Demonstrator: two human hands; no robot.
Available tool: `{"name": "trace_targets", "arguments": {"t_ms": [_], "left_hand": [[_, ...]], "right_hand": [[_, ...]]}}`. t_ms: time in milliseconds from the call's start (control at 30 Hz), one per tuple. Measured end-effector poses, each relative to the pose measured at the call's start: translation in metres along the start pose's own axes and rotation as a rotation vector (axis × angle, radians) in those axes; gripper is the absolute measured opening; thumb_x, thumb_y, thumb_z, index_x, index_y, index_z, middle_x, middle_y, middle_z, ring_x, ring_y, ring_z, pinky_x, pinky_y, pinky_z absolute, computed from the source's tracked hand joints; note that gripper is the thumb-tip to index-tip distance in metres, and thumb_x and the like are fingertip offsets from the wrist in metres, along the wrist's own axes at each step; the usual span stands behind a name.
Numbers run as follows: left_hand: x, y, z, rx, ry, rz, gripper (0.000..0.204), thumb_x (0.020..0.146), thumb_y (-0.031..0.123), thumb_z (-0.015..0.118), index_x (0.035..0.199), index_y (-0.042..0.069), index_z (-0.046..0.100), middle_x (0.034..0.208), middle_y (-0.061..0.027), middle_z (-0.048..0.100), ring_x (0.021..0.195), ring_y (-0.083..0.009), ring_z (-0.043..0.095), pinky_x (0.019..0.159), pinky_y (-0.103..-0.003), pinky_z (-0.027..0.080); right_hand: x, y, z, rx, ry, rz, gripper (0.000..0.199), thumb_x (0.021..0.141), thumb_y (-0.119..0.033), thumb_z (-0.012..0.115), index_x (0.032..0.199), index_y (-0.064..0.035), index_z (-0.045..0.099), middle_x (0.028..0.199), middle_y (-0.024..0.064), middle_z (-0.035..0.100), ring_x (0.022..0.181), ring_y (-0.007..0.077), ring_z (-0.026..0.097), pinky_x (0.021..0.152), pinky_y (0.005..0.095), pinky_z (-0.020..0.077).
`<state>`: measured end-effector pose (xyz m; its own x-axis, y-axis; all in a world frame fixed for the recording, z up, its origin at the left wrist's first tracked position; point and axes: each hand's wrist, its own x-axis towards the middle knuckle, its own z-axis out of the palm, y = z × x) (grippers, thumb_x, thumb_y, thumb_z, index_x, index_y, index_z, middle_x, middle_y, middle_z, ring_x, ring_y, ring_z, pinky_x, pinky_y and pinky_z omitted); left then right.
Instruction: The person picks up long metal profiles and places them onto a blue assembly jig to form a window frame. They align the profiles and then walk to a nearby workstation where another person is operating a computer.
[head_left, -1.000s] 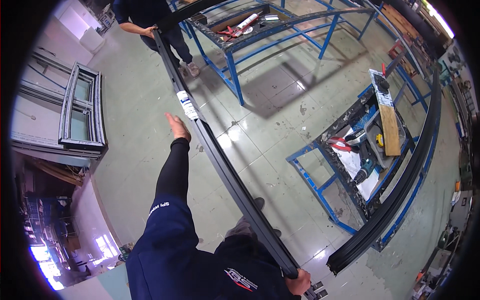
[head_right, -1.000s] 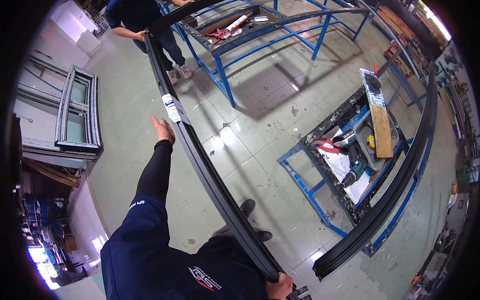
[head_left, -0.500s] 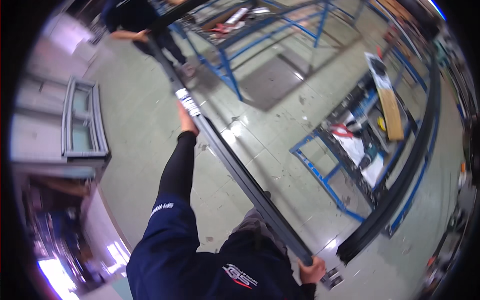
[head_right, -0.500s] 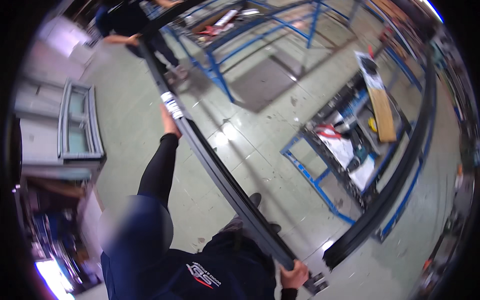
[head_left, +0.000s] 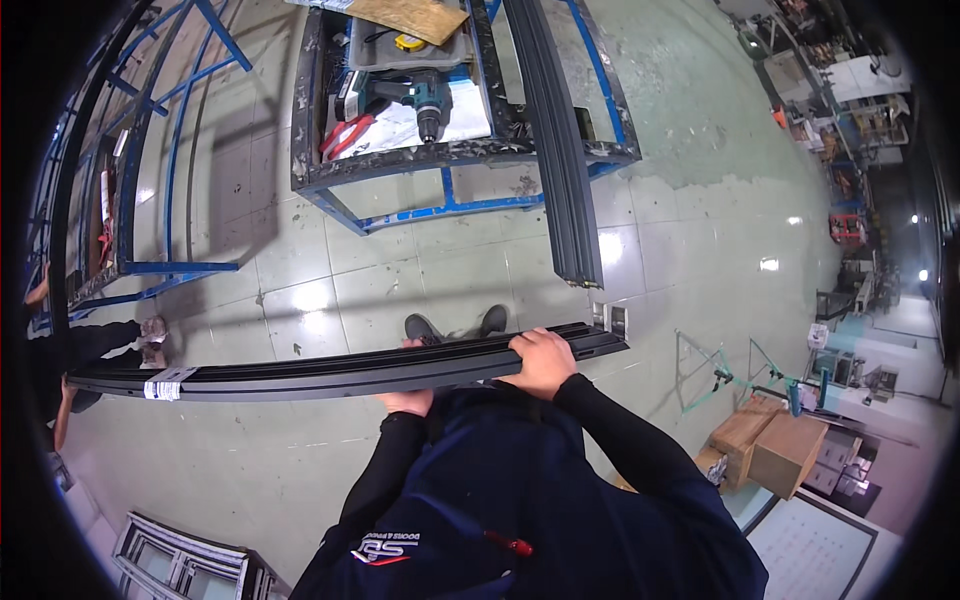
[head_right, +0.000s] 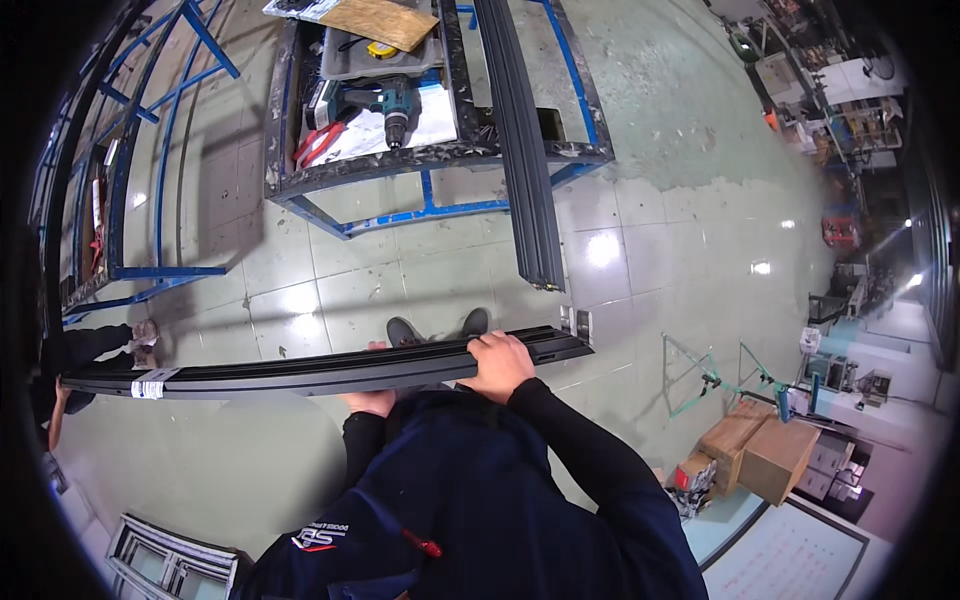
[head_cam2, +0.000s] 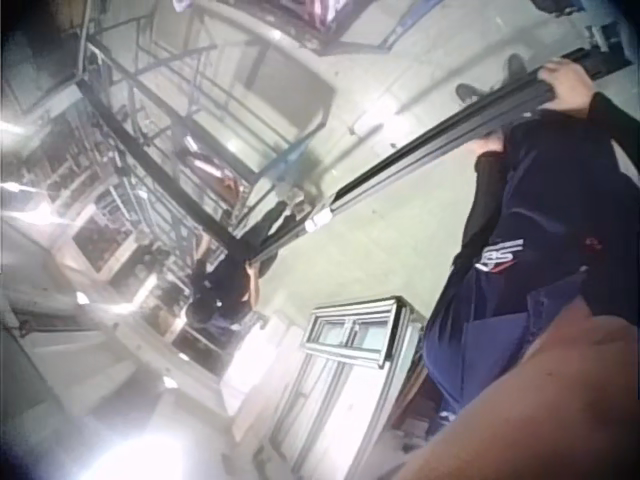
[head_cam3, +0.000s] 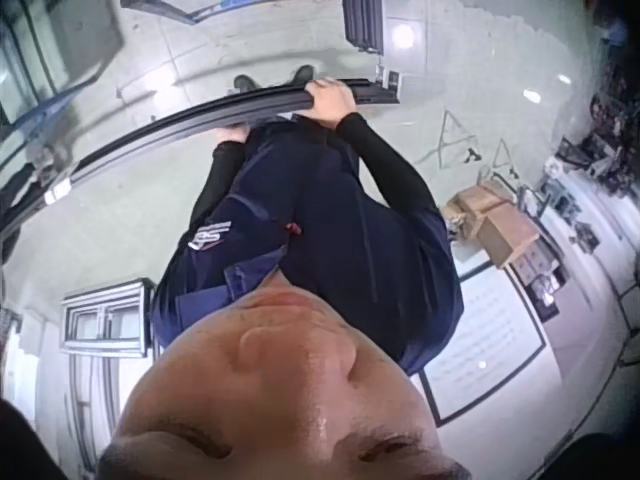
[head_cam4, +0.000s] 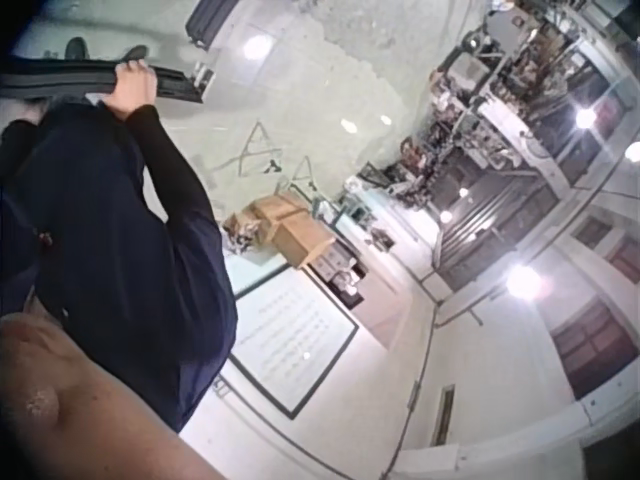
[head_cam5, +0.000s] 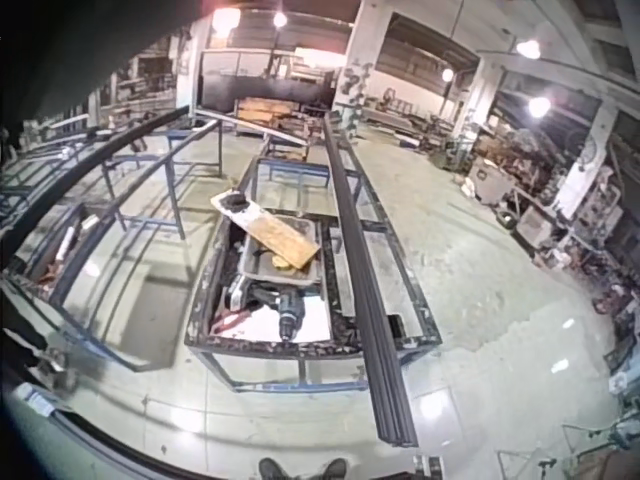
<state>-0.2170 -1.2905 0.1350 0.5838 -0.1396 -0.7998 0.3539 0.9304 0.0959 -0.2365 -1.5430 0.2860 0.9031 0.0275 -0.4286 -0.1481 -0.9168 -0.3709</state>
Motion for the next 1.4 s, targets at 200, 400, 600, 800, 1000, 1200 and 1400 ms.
{"name": "trace_targets", "arguments": {"t_ms": [200,400,600,800,1000,1200,1400], "left_hand": [[0.003,-0.021,0.008,0.058,0.084,0.141,0.059,0.091,0.056,0.038,0.113,0.003,0.053,0.109,-0.0168,0.061,0.104,-0.0327,0.057,0.097,-0.046,0.044],[0.008,-0.03,-0.013,0.022,0.192,0.318,0.061,0.091,0.058,0.038,0.116,0.004,0.051,0.107,-0.0183,0.061,0.102,-0.035,0.059,0.092,-0.045,0.049],[0.016,-0.038,-0.008,0.021,0.223,0.406,0.075,0.088,0.066,0.034,0.119,-0.001,0.048,0.113,-0.0215,0.059,0.106,-0.0378,0.058,0.096,-0.047,0.046],[0.02,-0.041,-0.002,0.089,0.201,0.449,0.077,0.088,0.068,0.034,0.12,-0.001,0.046,0.11,-0.0211,0.059,0.104,-0.0382,0.058,0.094,-0.049,0.048],[0.026,-0.041,-0.004,0.053,0.223,0.408,0.079,0.086,0.071,0.032,0.125,0.003,0.045,0.112,-0.0213,0.059,0.104,-0.0386,0.058,0.093,-0.05,0.048],[0.025,-0.044,0.03,0.062,0.21,0.418,0.079,0.085,0.072,0.031,0.119,0.002,0.046,0.106,-0.0201,0.059,0.097,-0.0382,0.06,0.087,-0.049,0.05],[0.026,-0.048,0.049,0.063,0.275,0.448,0.083,0.084,0.075,0.03,0.119,0.002,0.046,0.104,-0.0198,0.059,0.096,-0.0368,0.06,0.087,-0.048,0.05]], "right_hand": [[0.0,0.022,-0.053,0.305,0.043,-0.225,0.053,0.069,-0.046,0.075,0.099,-0.0031,0.064,0.099,0.014,0.062,0.101,0.0315,0.058,0.087,0.0412,0.0471],[0.093,0.185,-0.108,0.719,0.472,0.158,0.085,0.074,-0.041,0.076,0.139,-0.0073,0.033,0.139,0.0184,0.041,0.131,0.0298,0.037,0.105,0.0389,0.0315],[0.144,0.216,-0.055,1.496,-0.159,0.15,0.087,0.074,-0.034,0.071,0.144,-0.0136,0.025,0.133,0.0094,0.041,0.123,0.0222,0.039,0.1,0.0358,0.0344],[0.136,0.239,-0.056,1.606,-0.14,0.176,0.067,0.073,-0.022,0.064,0.135,-0.0121,0.04,0.109,0.0046,0.052,0.098,0.0169,0.053,0.083,0.0331,0.0463],[0.133,0.275,-0.058,1.666,-0.228,0.226,0.057,0.075,-0.022,0.059,0.129,-0.0114,0.043,0.103,0.005,0.054,0.09,0.0173,0.058,0.076,0.0333,0.0513],[0.127,0.275,-0.058,1.655,-0.24,0.238,0.058,0.075,-0.025,0.06,0.129,-0.0111,0.042,0.101,0.0057,0.053,0.09,0.0178,0.058,0.075,0.035,0.0523],[0.127,0.272,-0.062,1.64,-0.231,0.223,0.058,0.074,-0.025,0.061,0.128,-0.0112,0.042,0.102,0.0055,0.053,0.09,0.0175,0.058,0.076,0.0348,0.0522]]}}
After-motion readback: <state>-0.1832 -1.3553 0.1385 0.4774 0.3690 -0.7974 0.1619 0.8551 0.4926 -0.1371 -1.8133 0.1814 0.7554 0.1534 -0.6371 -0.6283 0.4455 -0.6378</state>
